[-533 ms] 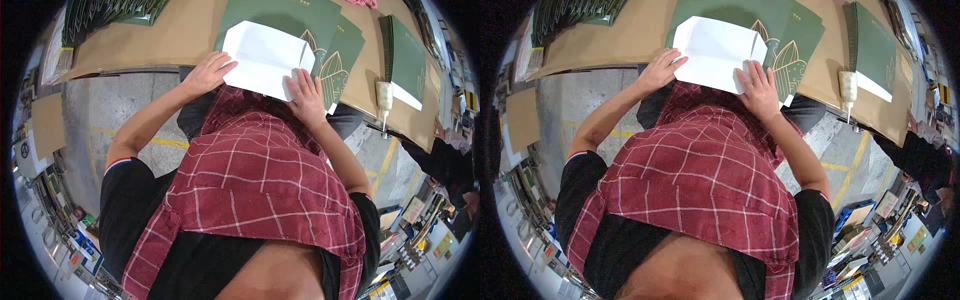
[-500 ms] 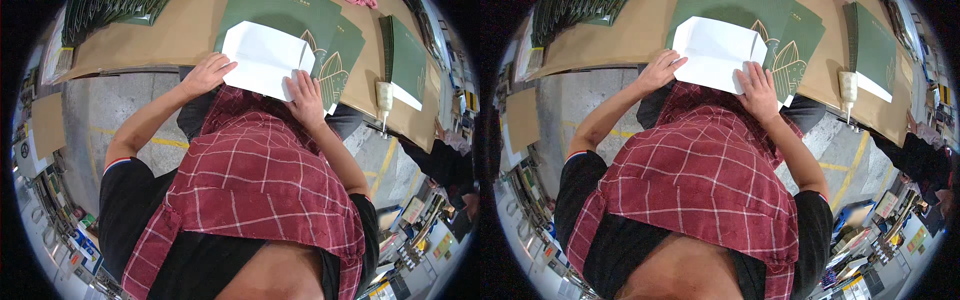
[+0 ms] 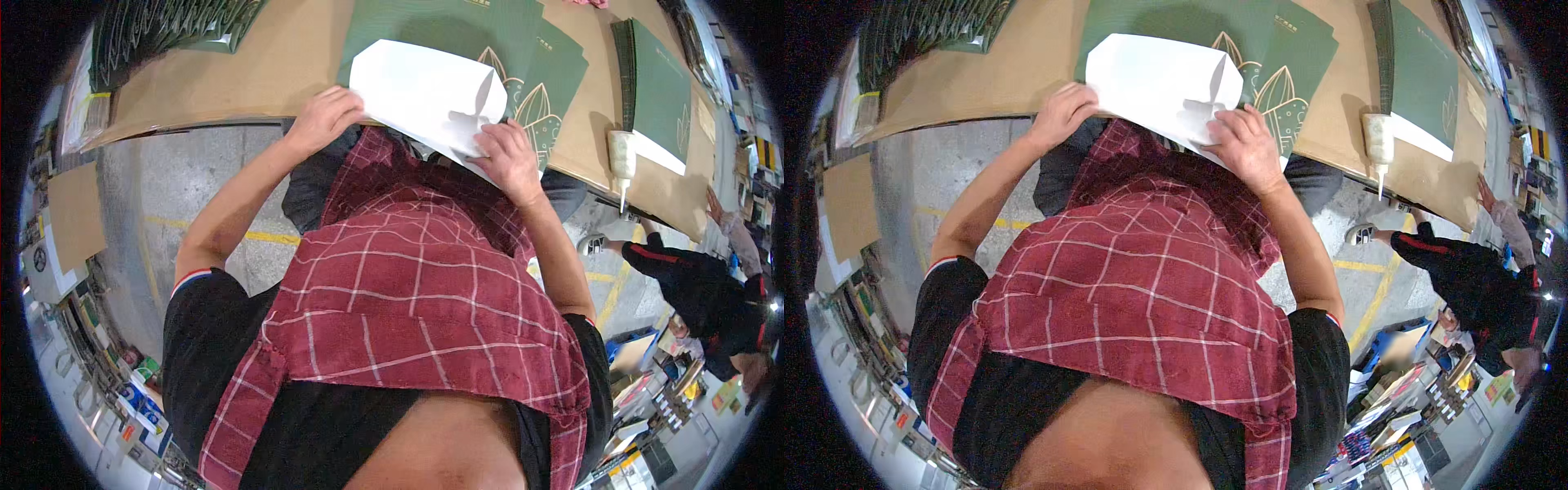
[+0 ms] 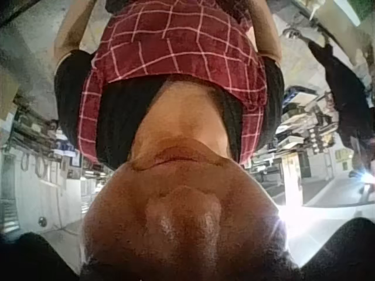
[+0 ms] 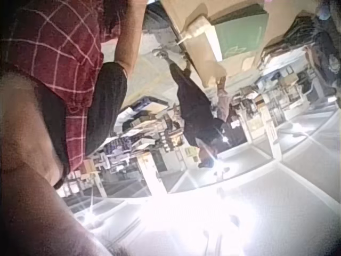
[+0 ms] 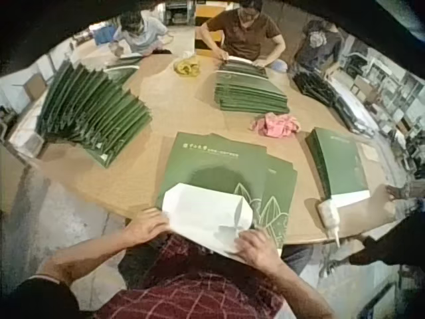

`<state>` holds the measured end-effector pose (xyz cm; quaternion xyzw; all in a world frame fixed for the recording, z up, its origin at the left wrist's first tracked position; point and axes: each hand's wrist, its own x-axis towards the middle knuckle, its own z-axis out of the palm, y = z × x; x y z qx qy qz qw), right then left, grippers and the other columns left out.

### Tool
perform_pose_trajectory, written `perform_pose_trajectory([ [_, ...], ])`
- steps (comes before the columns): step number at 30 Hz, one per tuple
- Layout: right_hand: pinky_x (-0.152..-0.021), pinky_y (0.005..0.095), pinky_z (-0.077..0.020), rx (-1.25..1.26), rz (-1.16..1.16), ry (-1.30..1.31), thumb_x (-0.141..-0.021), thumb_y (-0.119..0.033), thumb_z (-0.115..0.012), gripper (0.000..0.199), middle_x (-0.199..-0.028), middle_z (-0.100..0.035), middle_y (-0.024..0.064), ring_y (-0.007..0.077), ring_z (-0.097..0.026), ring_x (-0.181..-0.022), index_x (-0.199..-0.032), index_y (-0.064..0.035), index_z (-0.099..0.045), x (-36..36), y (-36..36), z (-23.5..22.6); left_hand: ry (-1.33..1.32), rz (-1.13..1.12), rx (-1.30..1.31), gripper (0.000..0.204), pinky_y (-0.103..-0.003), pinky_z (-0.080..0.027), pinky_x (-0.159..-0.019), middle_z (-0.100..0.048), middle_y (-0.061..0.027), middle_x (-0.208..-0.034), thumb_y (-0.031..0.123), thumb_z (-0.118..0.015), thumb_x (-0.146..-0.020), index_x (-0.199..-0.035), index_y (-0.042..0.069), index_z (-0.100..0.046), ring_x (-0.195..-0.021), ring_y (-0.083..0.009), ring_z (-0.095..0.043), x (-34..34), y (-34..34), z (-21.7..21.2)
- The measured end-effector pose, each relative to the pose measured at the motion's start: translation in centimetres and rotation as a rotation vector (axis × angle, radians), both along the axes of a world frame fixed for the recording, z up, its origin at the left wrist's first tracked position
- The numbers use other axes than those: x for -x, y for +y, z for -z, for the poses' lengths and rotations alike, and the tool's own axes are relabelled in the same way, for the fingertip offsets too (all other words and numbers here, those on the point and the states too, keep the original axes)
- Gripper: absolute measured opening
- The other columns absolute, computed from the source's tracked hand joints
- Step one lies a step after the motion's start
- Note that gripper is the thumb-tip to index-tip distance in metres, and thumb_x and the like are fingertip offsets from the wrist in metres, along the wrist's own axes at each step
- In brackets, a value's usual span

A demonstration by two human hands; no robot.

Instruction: Assembling and gluing green paper folders/covers at an industrial workstation.

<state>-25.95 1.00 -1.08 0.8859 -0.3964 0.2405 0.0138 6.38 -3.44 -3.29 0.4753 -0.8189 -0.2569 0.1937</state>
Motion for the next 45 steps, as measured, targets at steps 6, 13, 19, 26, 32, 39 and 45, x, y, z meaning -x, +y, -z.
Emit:
perform_pose_trajectory([
  [6,-0.082,0.0383,-0.0447,-0.057,0.012,-0.135,-0.057,0.0,-0.064,0.043,-0.097,-0.056,0.0073,0.025,-0.053,-0.092,-0.099,-0.0081,-0.057,0.8,1.1,1.6,0.043,0.149,0.368,0.021,-0.035,-0.044,-0.08,-0.055,-0.0094,-0.098,0.005,-0.06,-0.069,-0.09,0.005,-0.056,-0.092,-0.028,-0.053,-1.4,1.9,1.8],
  [13,-0.085,0.0377,-0.0412,-0.081,-0.153,0.023,-0.066,-0.008,-0.055,0.032,-0.1,-0.052,0.0083,0.0237,-0.049,-0.095,-0.098,-0.0056,-0.055,1.3,2.0,1.2,0.051,0.18,0.426,0.022,-0.035,-0.045,-0.081,-0.056,-0.0102,-0.1,0.002,-0.057,-0.07,-0.092,0.002,-0.056,-0.094,-0.0272,-0.054,-2.3,2.0,2.3],
  [19,-0.083,0.0343,-0.0416,-0.111,0.071,-0.034,-0.068,-0.008,-0.056,0.033,-0.101,-0.052,0.0071,0.0232,-0.048,-0.096,-0.1,-0.0042,-0.053,0.4,2.9,2.4,-0.039,0.277,0.49,0.028,-0.034,-0.044,-0.084,-0.055,-0.0111,-0.102,0.001,-0.057,-0.068,-0.096,0.002,-0.055,-0.097,-0.0278,-0.052,-2.8,2.2,2.4],
  [26,-0.077,0.0332,-0.0429,-0.013,-0.014,0.028,-0.066,-0.005,-0.061,0.027,-0.095,-0.056,0.0068,0.0234,-0.053,-0.088,-0.093,-0.0048,-0.056,0.5,2.0,1.7,-0.035,0.229,0.435,0.028,-0.036,-0.042,-0.084,-0.055,-0.0112,-0.098,0.004,-0.059,-0.068,-0.096,0.003,-0.054,-0.093,-0.0287,-0.052,-2.0,2.2,1.3],
  [32,-0.072,0.0317,-0.0405,-0.166,0.149,-0.117,-0.071,-0.011,-0.057,0.015,-0.083,-0.06,0.0047,0.0215,-0.055,-0.077,-0.086,-0.0067,-0.057,0.1,1.6,2.2,0.058,0.035,0.231,0.016,-0.036,-0.044,-0.072,-0.057,-0.0111,-0.089,0.013,-0.056,-0.078,-0.093,0.006,-0.055,-0.082,-0.028,-0.055,-0.2,0.9,0.0],
  [39,-0.066,0.0315,-0.0378,-0.441,0.612,-0.032,-0.074,-0.024,-0.06,0.018,-0.081,-0.061,0.0034,0.0185,-0.057,-0.072,-0.084,-0.0092,-0.057,-2.7,1.0,1.2,-0.218,-0.215,0.189,0.029,-0.038,-0.044,-0.074,-0.053,-0.01,-0.104,0.023,-0.053,-0.082,-0.108,0.011,-0.049,-0.088,-0.0274,-0.055,3.3,0.0,0.0],
  [45,-0.084,0.0386,-0.0355,-0.181,0.412,0.203,-0.077,-0.022,-0.057,0.024,-0.113,-0.051,0.0092,0.0239,-0.048,-0.104,-0.095,-0.0082,-0.052,-2.3,0.1,1.2,-0.28,0.425,0.658,0.049,-0.047,-0.024,-0.096,-0.036,-0.0028,-0.132,0.038,-0.048,-0.081,-0.124,0.018,-0.041,-0.121,-0.0162,-0.034,8.3,-1.5,0.8],
])
